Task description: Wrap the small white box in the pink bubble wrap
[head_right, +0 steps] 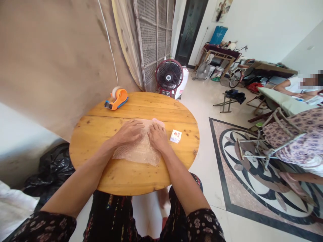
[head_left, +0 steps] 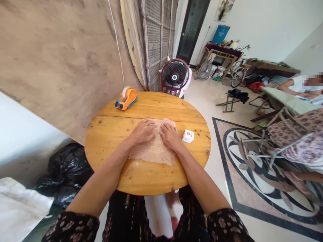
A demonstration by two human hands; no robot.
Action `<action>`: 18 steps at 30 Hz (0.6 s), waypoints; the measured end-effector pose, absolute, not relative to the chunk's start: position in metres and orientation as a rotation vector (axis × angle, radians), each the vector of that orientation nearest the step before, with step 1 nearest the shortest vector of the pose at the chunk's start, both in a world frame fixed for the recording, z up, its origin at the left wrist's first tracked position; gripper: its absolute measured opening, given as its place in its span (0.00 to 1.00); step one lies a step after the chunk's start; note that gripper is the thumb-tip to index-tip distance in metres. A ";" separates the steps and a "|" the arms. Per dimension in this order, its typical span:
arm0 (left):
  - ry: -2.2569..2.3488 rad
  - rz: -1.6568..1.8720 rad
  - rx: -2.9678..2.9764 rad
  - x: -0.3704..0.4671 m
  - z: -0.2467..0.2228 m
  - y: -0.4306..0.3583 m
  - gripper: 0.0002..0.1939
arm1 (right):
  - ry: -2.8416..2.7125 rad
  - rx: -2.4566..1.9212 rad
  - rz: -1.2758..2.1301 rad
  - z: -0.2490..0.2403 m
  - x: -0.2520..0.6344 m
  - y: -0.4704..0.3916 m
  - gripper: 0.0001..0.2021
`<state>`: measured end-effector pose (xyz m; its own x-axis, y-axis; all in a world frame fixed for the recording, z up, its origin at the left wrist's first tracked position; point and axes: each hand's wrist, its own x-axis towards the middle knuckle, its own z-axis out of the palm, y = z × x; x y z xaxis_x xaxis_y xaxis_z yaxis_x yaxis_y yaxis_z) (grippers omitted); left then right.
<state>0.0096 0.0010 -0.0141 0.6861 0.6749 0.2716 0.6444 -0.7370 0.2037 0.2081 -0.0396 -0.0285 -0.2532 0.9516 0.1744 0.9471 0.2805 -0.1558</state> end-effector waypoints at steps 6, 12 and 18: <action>0.996 0.382 2.807 0.011 -0.015 0.002 0.11 | -2.313 -1.767 0.056 -0.030 0.209 -0.037 0.23; 0.992 0.345 2.804 0.011 -0.010 -0.001 0.12 | -2.281 -1.766 0.123 -0.026 0.210 -0.037 0.23; 1.059 0.340 2.786 0.011 -0.010 -0.003 0.12 | -2.230 -1.780 0.116 -0.027 0.209 -0.036 0.24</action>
